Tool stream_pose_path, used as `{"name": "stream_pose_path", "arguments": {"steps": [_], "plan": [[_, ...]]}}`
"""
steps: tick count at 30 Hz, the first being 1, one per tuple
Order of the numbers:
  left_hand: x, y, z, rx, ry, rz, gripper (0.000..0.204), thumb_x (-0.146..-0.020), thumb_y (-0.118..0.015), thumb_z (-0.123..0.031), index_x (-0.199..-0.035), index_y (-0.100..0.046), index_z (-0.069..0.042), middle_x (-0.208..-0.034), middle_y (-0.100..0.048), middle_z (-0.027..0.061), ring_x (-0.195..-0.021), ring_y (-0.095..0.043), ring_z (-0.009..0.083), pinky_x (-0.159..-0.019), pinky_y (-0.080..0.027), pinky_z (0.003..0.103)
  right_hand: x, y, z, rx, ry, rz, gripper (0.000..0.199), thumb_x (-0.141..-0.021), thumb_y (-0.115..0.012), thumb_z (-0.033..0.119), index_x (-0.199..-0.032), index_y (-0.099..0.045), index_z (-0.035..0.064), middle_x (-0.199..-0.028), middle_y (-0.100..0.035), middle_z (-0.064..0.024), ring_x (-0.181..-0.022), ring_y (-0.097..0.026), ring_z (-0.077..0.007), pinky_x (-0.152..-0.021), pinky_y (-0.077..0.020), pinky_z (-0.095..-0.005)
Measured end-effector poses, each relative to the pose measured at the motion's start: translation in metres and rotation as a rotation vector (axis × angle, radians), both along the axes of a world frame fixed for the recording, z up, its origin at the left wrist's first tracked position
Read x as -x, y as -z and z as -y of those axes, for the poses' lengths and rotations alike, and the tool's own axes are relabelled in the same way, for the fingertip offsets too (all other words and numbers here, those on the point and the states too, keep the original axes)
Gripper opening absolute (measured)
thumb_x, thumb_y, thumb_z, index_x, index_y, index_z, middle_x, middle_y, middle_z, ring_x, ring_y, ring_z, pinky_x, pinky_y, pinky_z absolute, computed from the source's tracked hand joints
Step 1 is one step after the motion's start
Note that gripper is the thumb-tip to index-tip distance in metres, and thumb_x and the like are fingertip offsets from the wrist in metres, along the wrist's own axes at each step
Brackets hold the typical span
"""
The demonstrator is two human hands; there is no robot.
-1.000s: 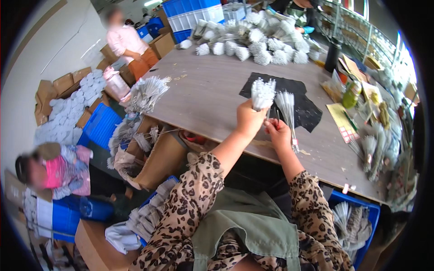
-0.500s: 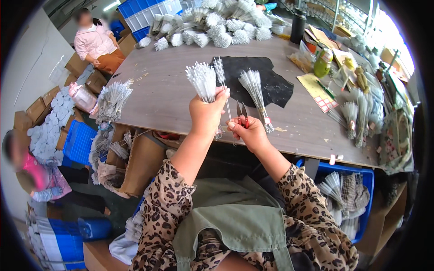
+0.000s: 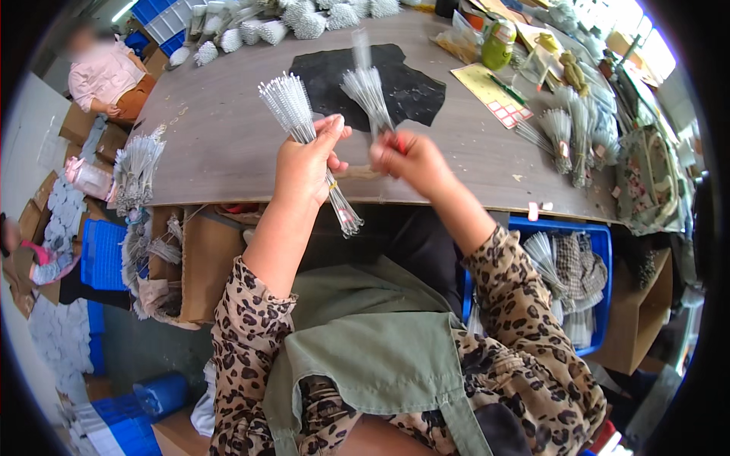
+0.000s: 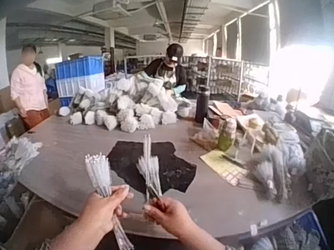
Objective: Organizing, bundling with rubber bands, and trimming small wire brushes at a workbench.
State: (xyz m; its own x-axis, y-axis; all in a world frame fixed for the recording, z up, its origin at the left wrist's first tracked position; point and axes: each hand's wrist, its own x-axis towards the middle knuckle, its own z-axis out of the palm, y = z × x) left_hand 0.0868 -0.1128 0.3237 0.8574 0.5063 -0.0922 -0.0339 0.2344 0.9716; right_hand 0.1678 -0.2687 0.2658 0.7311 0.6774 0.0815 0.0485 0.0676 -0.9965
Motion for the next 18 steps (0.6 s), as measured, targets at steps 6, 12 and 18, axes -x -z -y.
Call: {"name": "stream_pose_path", "arguments": {"steps": [6, 12, 18], "plan": [[0.000, 0.055, 0.029, 0.192, 0.129, -0.262, 0.026, -0.082, -0.070, -0.019, -0.097, -0.059, -0.002, -0.077, -0.061, 0.0065, -0.050, -0.046, 0.0080, -0.051, -0.050, 0.029, -0.084, -0.011, -0.004, 0.135, 0.269, 0.080, 0.018, -0.087, -0.064, 0.023, -0.090, -0.059, 0.0067, -0.074, -0.065, 0.0002, -0.062, -0.058, -0.0063, -0.053, -0.0435, -0.0199], [-0.014, 0.075, 0.053, 0.247, 0.115, -0.337, 0.026, -0.078, -0.074, -0.019, -0.090, -0.056, -0.005, -0.070, -0.056, 0.0026, -0.051, -0.046, 0.0081, -0.049, -0.050, 0.029, -0.105, -0.007, -0.033, 0.241, 0.238, 0.199, 0.014, -0.088, -0.062, 0.022, -0.087, -0.060, 0.0086, -0.076, -0.065, 0.0013, -0.064, -0.059, -0.0060, -0.055, -0.0456, -0.0213], [-0.021, 0.079, 0.062, 0.161, 0.109, -0.414, 0.027, -0.077, -0.073, -0.017, -0.092, -0.056, -0.003, -0.069, -0.054, 0.0038, -0.052, -0.048, 0.0102, -0.047, -0.051, 0.029, -0.124, 0.006, -0.051, 0.332, 0.235, 0.435, 0.016, -0.082, -0.062, 0.021, -0.080, -0.061, 0.0047, -0.067, -0.064, -0.0044, -0.062, -0.062, -0.0158, -0.062, -0.0485, -0.0290]]}}
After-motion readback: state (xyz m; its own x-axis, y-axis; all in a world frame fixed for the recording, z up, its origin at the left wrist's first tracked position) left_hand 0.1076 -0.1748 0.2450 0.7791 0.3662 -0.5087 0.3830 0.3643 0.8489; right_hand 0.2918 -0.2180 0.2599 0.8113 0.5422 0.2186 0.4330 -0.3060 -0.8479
